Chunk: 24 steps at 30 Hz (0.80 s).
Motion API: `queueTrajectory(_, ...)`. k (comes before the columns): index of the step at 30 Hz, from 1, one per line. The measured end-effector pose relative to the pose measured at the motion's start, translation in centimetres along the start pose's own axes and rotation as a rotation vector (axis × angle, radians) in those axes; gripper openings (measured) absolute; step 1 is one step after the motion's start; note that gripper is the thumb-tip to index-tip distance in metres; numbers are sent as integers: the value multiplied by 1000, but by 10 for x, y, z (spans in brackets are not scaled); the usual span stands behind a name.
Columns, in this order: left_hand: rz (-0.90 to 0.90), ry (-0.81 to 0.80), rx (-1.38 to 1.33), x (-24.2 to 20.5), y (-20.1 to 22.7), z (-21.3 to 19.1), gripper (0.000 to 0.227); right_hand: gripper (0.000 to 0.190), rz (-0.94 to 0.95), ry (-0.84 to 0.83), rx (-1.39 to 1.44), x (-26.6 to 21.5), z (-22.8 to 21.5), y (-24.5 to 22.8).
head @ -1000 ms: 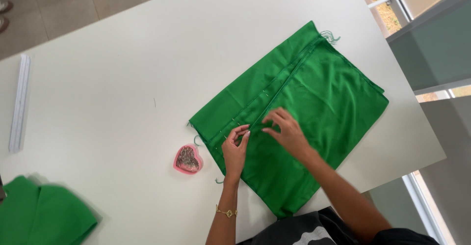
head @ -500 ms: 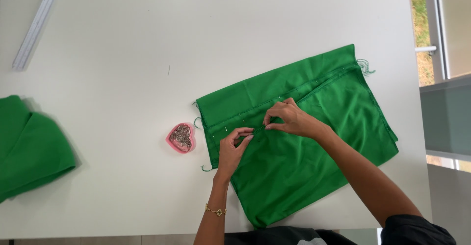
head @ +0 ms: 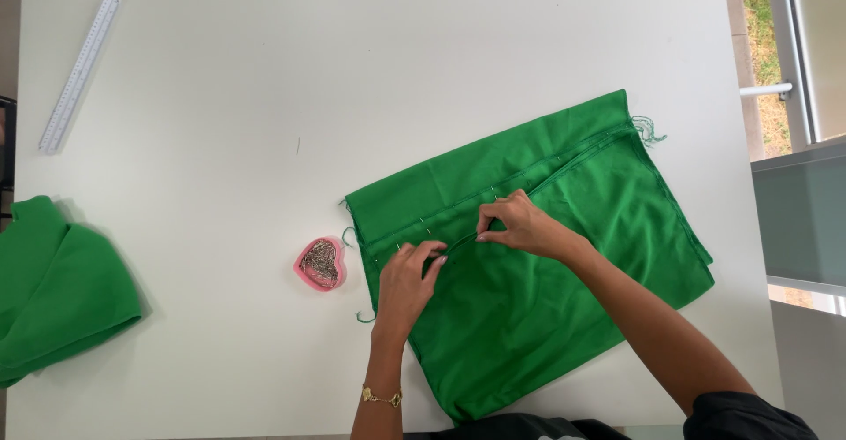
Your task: The person is pinning a fold in a piece of green fabric on a white table to prepare it for sewing.
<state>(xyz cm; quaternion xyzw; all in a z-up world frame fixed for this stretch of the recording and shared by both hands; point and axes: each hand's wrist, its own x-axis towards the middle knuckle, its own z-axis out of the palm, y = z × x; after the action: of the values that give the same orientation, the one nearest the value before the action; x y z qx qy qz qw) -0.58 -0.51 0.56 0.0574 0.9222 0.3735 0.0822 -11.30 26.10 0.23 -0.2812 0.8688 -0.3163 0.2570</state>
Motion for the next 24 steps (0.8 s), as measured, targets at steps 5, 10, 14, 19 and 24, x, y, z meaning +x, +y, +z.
queueTrajectory(5,134,-13,111,28,17,31,37,23,18,10,3,1,3,4)
queueTrajectory(10,1,-6,-164,29,19,46,32,25,40,27,34,0,2,1)
queueTrajectory(14,8,57,-331,29,19,42,18,25,44,36,35,-1,2,2)
queueTrajectory(19,-27,88,-449,30,12,51,17,23,67,42,48,-4,1,4)
queueTrajectory(24,-124,104,-550,31,16,48,13,21,88,41,28,-3,3,11)
